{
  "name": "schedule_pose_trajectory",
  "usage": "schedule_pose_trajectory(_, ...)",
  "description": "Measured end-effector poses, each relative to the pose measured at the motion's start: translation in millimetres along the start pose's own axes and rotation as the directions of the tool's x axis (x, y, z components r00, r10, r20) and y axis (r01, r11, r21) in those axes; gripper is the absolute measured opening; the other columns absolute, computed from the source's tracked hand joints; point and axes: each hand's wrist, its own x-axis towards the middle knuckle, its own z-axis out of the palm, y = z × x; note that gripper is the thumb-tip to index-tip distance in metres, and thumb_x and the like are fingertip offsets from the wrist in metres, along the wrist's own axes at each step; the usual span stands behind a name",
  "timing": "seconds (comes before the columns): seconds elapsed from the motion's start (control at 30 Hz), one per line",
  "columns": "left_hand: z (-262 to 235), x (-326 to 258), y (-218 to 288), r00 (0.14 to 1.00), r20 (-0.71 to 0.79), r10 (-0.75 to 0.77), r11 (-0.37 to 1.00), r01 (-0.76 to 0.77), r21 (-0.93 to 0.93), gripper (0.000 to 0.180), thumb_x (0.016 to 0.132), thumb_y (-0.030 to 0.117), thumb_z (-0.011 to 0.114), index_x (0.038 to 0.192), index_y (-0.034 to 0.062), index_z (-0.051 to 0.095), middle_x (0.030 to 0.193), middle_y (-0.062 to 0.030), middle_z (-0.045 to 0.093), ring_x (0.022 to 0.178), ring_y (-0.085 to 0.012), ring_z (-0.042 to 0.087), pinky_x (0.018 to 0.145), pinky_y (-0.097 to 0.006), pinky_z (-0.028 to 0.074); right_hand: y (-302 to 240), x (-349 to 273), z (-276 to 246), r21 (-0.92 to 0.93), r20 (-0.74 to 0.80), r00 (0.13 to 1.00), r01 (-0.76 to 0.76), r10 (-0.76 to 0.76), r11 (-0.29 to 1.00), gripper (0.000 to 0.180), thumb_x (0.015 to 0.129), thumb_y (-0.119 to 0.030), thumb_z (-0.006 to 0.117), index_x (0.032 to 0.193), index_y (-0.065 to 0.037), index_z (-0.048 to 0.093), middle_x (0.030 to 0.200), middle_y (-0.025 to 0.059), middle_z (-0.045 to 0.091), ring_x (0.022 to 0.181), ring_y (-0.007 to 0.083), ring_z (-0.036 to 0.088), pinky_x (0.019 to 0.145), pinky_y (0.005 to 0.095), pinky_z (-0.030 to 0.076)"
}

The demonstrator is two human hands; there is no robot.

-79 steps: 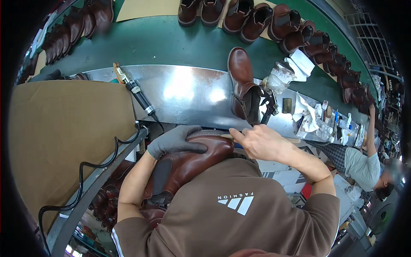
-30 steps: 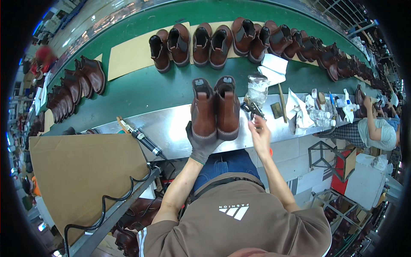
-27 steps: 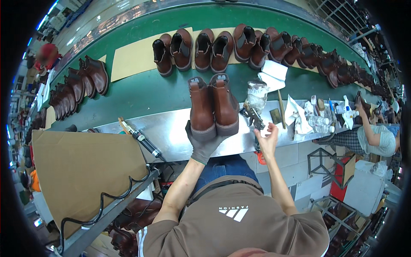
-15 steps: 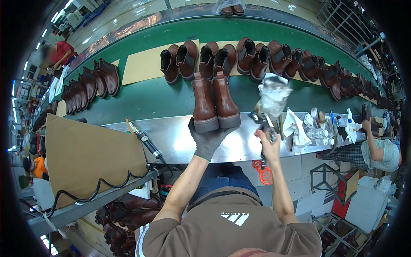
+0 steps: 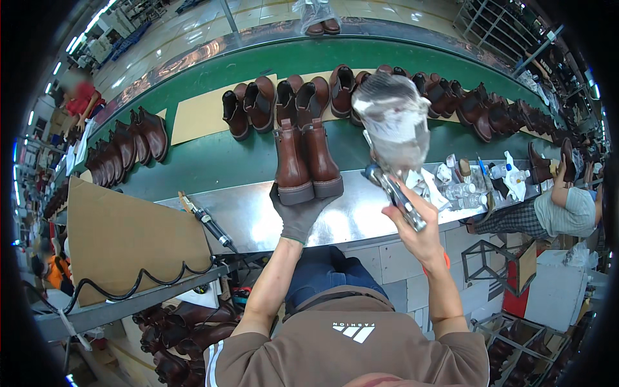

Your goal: Cleaning and inspecting brown leather boots on a shoe manufacturing assembly line.

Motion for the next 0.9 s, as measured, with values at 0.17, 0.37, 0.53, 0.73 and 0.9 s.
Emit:
schedule_pose_trajectory(0.17, -3.2, 0.1, -4.2, 0.998, 0.061, -0.017, 0.999, 0.02, -0.041, 0.068, 0.076, 0.049, 0.045, 0.133, 0.0112, 0.04, 0.135, -0.0153, 0.04, 0.127, -0.0344, 0.036, 0.107, -0.054, 0.025, -13.6, -16.3, -6.7, 0.162, 0.262, 0.965, -0.054, 0.01, 0.985, 0.051, 0.075, -0.002, 0.071, 0.123, 0.002, 0.053, 0.101, 0.0169, 0.065, 0.085, 0.0186, 0.064, 0.077, 0.0276, 0.047)
schedule_pose_trajectory(0.37, -3.5, -7.8, -12.1, 1.0, -0.005, -0.021, 0.999, 0.021, 0.046, 0.065, 0.076, 0.048, 0.048, 0.129, 0.0112, 0.044, 0.128, -0.0109, 0.049, 0.12, -0.0299, 0.045, 0.105, -0.048, 0.031, 40.2, 18.0, 49.3, 0.314, -0.122, 0.992, 0.064, -0.027, 0.947, 0.044, 0.082, -0.005, 0.065, 0.124, -0.001, 0.053, 0.088, 0.0081, 0.068, 0.077, 0.0108, 0.061, 0.071, 0.0239, 0.046)
schedule_pose_trajectory(0.53, -49.1, -33.9, 8.5, 0.944, -0.015, 0.33, 0.647, -0.215, 0.732, 0.067, 0.077, 0.05, 0.054, 0.13, 0.0108, 0.043, 0.13, -0.0076, 0.048, 0.119, -0.0256, 0.045, 0.103, -0.04, 0.035, 128.7, -10.1, 57.1, 0.196, -0.16, 0.941, -0.266, 0.298, 0.944, 0.018, 0.078, -0.014, 0.072, 0.079, 0.0, 0.062, 0.057, -0.0042, 0.04, 0.054, 0.0053, 0.032, 0.047, 0.0241, 0.03)
schedule_pose_trajectory(0.73, -116.6, -32.8, 70.3, 0.831, 0.518, 0.202, -0.817, -0.149, 0.557, 0.032, 0.083, 0.015, 0.064, 0.114, 0.0081, 0.06, 0.109, -0.0067, 0.062, 0.098, -0.0236, 0.06, 0.089, -0.033, 0.044, 244.6, -37.9, 107.5, 0.148, -0.146, 0.914, -0.358, 0.378, 0.922, 0.026, 0.072, -0.016, 0.076, 0.088, 0.0, 0.063, 0.065, 0.0026, 0.05, 0.061, 0.0108, 0.043, 0.058, 0.0257, 0.041)
schedule_pose_trajectory(0.9, -124.4, -50.8, 129.6, 0.96, 0.248, 0.132, -0.293, -0.202, 0.935, 0.059, 0.075, 0.035, 0.067, 0.123, 0.0045, 0.049, 0.118, -0.0144, 0.057, 0.11, -0.0302, 0.053, 0.095, -0.041, 0.04, 89.6, 29.2, 87.0, -0.031, 0.092, 0.857, 0.511, -0.507, 0.859, 0.044, 0.068, -0.004, 0.066, 0.111, -0.001, 0.057, 0.108, 0.014, 0.059, 0.095, 0.0294, 0.056, 0.088, 0.0367, 0.043)
